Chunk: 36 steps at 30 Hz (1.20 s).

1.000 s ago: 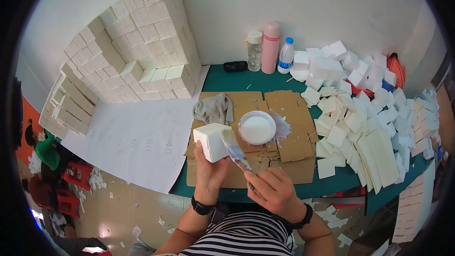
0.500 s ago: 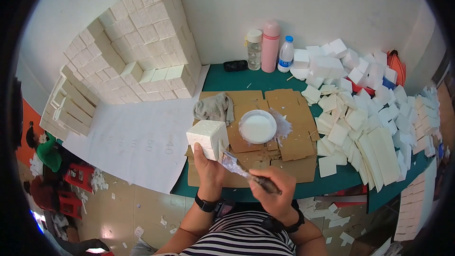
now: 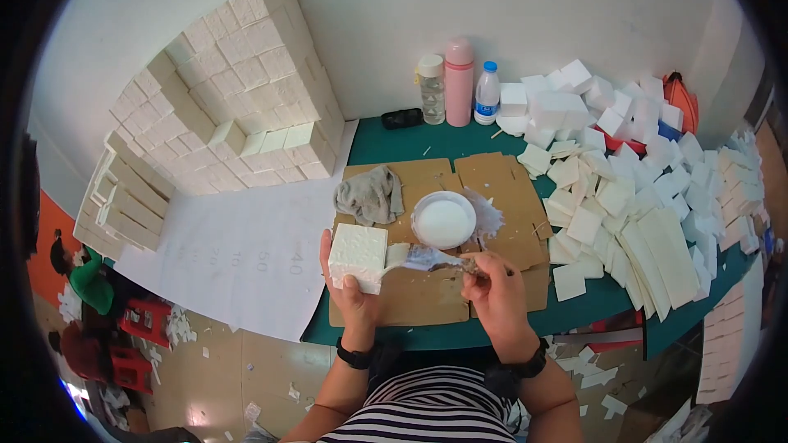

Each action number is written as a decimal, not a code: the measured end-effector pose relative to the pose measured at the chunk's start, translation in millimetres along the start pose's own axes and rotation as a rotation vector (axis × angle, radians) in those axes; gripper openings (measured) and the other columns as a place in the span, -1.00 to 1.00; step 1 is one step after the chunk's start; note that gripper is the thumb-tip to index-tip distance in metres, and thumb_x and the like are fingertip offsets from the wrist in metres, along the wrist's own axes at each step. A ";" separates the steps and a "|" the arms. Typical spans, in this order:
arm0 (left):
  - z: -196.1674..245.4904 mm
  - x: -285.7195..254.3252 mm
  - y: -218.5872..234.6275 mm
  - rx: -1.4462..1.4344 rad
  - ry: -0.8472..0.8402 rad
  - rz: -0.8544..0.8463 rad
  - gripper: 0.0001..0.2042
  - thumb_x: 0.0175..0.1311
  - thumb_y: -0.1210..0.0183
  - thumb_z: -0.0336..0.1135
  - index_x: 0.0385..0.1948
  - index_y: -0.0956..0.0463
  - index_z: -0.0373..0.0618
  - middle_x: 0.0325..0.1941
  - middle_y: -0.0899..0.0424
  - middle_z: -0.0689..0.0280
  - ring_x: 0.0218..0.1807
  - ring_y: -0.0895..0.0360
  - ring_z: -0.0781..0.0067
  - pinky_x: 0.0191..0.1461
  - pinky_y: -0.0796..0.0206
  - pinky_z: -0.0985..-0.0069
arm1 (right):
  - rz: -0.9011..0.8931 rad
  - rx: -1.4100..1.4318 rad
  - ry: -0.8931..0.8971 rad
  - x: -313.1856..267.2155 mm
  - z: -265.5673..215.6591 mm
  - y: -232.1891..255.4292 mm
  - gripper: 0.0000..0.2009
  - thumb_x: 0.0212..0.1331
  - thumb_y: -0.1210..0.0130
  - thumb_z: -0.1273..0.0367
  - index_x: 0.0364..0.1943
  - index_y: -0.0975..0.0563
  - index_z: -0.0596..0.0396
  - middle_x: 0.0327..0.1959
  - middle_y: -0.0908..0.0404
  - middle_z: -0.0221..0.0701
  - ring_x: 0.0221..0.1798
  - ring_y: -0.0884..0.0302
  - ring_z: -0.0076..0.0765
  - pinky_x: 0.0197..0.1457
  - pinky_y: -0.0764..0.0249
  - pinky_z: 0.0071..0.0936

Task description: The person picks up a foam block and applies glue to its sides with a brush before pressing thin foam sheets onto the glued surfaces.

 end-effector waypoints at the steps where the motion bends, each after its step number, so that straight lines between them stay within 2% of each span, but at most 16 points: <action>1: -0.2 -0.3 2.2 0.044 -0.002 -0.019 0.02 0.00 -0.33 0.22 0.40 0.08 -0.10 0.19 -0.37 0.15 0.19 -0.42 0.25 0.21 -0.33 0.33 | 0.003 0.003 0.002 2.8 2.2 5.0 -0.77 0.23 -0.04 0.30 -0.27 -0.55 0.22 -0.62 -0.45 -0.44 -0.63 -0.25 -0.63 -0.48 -0.21 -0.60; 4: 0.1 1.5 6.6 0.131 -0.010 -0.058 0.06 -0.03 -0.33 0.26 0.41 0.08 -0.11 0.12 -0.41 0.17 0.13 -0.45 0.28 0.15 -0.37 0.36 | -0.040 0.143 -0.155 9.0 20.5 11.7 -0.79 0.26 -0.06 0.25 -0.30 -0.54 0.12 -0.61 -0.44 -0.49 -0.62 -0.20 -0.65 -0.44 -0.20 -0.58; 8: 2.0 0.9 6.2 0.182 -0.021 -0.101 0.06 -0.04 -0.32 0.28 0.41 0.07 -0.12 0.05 -0.44 0.21 0.09 -0.46 0.33 0.12 -0.36 0.40 | -0.026 0.177 -0.174 8.5 20.6 13.4 -0.80 0.26 -0.07 0.23 -0.33 -0.53 0.06 -0.61 -0.45 -0.53 -0.61 -0.21 -0.67 -0.44 -0.19 -0.58; 13: -6.0 -1.3 7.1 0.051 0.091 -0.071 0.00 0.00 -0.31 0.25 0.39 0.02 -0.11 0.15 -0.41 0.21 0.16 -0.43 0.32 0.16 -0.35 0.39 | -0.018 0.193 -0.103 9.9 13.8 25.4 -0.80 0.28 -0.05 0.25 -0.27 -0.54 0.09 -0.58 -0.46 -0.52 -0.60 -0.24 -0.64 -0.43 -0.21 -0.59; 16: -15.2 -7.2 7.6 -0.063 0.190 -0.061 -0.07 0.06 -0.27 0.22 0.38 -0.03 -0.10 0.22 -0.39 0.22 0.23 -0.40 0.30 0.22 -0.31 0.36 | 0.029 0.107 0.184 13.1 -20.3 40.8 -0.82 0.28 -0.06 0.32 -0.18 -0.54 0.14 -0.52 -0.51 -0.48 -0.55 -0.30 -0.61 -0.41 -0.25 -0.60; 17: -20.1 -9.3 10.8 -0.143 0.263 -0.035 -0.13 0.09 -0.25 0.19 0.37 -0.06 -0.06 0.25 -0.37 0.24 0.26 -0.36 0.29 0.26 -0.26 0.31 | 0.032 0.101 0.187 14.3 -23.5 41.4 -0.82 0.28 -0.06 0.32 -0.18 -0.54 0.14 -0.52 -0.51 -0.48 -0.55 -0.30 -0.61 -0.41 -0.25 -0.60; 19: -30.5 -15.4 14.0 -0.300 0.409 0.014 -0.23 0.16 -0.20 0.14 0.35 -0.10 0.02 0.31 -0.33 0.30 0.32 -0.29 0.26 0.34 -0.16 0.21 | 0.053 -0.152 0.334 13.9 -42.7 38.9 -0.84 0.28 -0.06 0.39 -0.17 -0.53 0.19 -0.47 -0.54 -0.42 -0.49 -0.38 -0.57 -0.35 -0.34 -0.58; 20: -30.7 -16.4 12.8 -0.303 0.412 0.011 -0.23 0.16 -0.20 0.14 0.35 -0.10 0.02 0.31 -0.33 0.30 0.32 -0.29 0.26 0.34 -0.16 0.21 | 0.063 -0.278 0.406 12.7 -51.0 36.2 -0.85 0.28 -0.06 0.43 -0.17 -0.53 0.22 -0.45 -0.56 -0.39 -0.47 -0.42 -0.55 -0.31 -0.39 -0.58; 25: -29.4 -19.9 8.4 -0.331 0.441 -0.006 -0.29 0.20 -0.14 0.12 0.32 -0.14 -0.04 0.30 -0.36 0.29 0.34 -0.29 0.26 0.39 -0.11 0.25 | 0.156 -0.223 0.307 46.1 -18.4 54.3 -0.81 0.31 -0.04 0.44 -0.05 -0.49 0.18 -0.37 -0.57 -0.36 -0.41 -0.46 -0.52 -0.29 -0.41 -0.59; 28: -29.8 -22.8 9.9 -0.343 0.445 -0.024 -0.29 0.21 -0.14 0.10 0.32 -0.13 -0.04 0.30 -0.36 0.28 0.34 -0.29 0.25 0.38 -0.12 0.25 | 0.039 -0.225 0.237 59.5 1.6 54.7 -0.77 0.33 -0.02 0.41 0.00 -0.45 0.18 -0.28 -0.60 -0.31 -0.32 -0.55 -0.46 -0.20 -0.49 -0.56; 32: -35.5 -26.0 15.4 -0.350 0.449 -0.064 -0.32 0.20 -0.16 0.13 0.31 -0.17 0.08 0.31 -0.35 0.33 0.32 -0.29 0.23 0.35 -0.13 0.17 | -0.018 -0.328 0.143 50.0 7.3 56.3 -0.73 0.34 -0.02 0.39 0.07 -0.42 0.17 -0.20 -0.61 -0.25 -0.24 -0.60 -0.41 -0.14 -0.52 -0.52; 33: -36.8 -25.5 19.6 -0.350 0.432 -0.033 -0.32 0.20 -0.15 0.13 0.31 -0.17 0.09 0.31 -0.35 0.33 0.32 -0.29 0.23 0.35 -0.14 0.15 | 0.026 -0.332 0.162 46.8 4.5 61.7 -0.73 0.34 -0.02 0.39 0.07 -0.42 0.17 -0.20 -0.61 -0.25 -0.24 -0.60 -0.41 -0.14 -0.52 -0.52; 35: -43.2 -28.3 22.5 -0.367 0.456 -0.024 -0.33 0.20 -0.14 0.13 0.32 -0.17 0.10 0.31 -0.35 0.33 0.31 -0.29 0.22 0.35 -0.14 0.14 | -0.044 -0.456 0.163 42.6 3.7 60.9 -0.70 0.34 -0.02 0.38 0.10 -0.41 0.16 -0.16 -0.61 -0.27 -0.23 -0.59 -0.46 -0.15 -0.50 -0.58; 36: -43.2 -27.8 26.4 -0.369 0.445 -0.010 -0.33 0.21 -0.14 0.13 0.32 -0.17 0.11 0.31 -0.35 0.33 0.31 -0.30 0.22 0.34 -0.15 0.13 | -0.006 -0.463 0.176 36.2 -4.9 69.8 -0.70 0.34 -0.02 0.38 0.10 -0.41 0.16 -0.16 -0.61 -0.27 -0.23 -0.59 -0.46 -0.15 -0.50 -0.58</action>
Point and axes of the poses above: each hand's wrist, its own x-axis towards the middle knuckle, its own y-axis out of the back of the hand, z = x × y, the point moved 9 cm from there along x, towards the middle knuckle
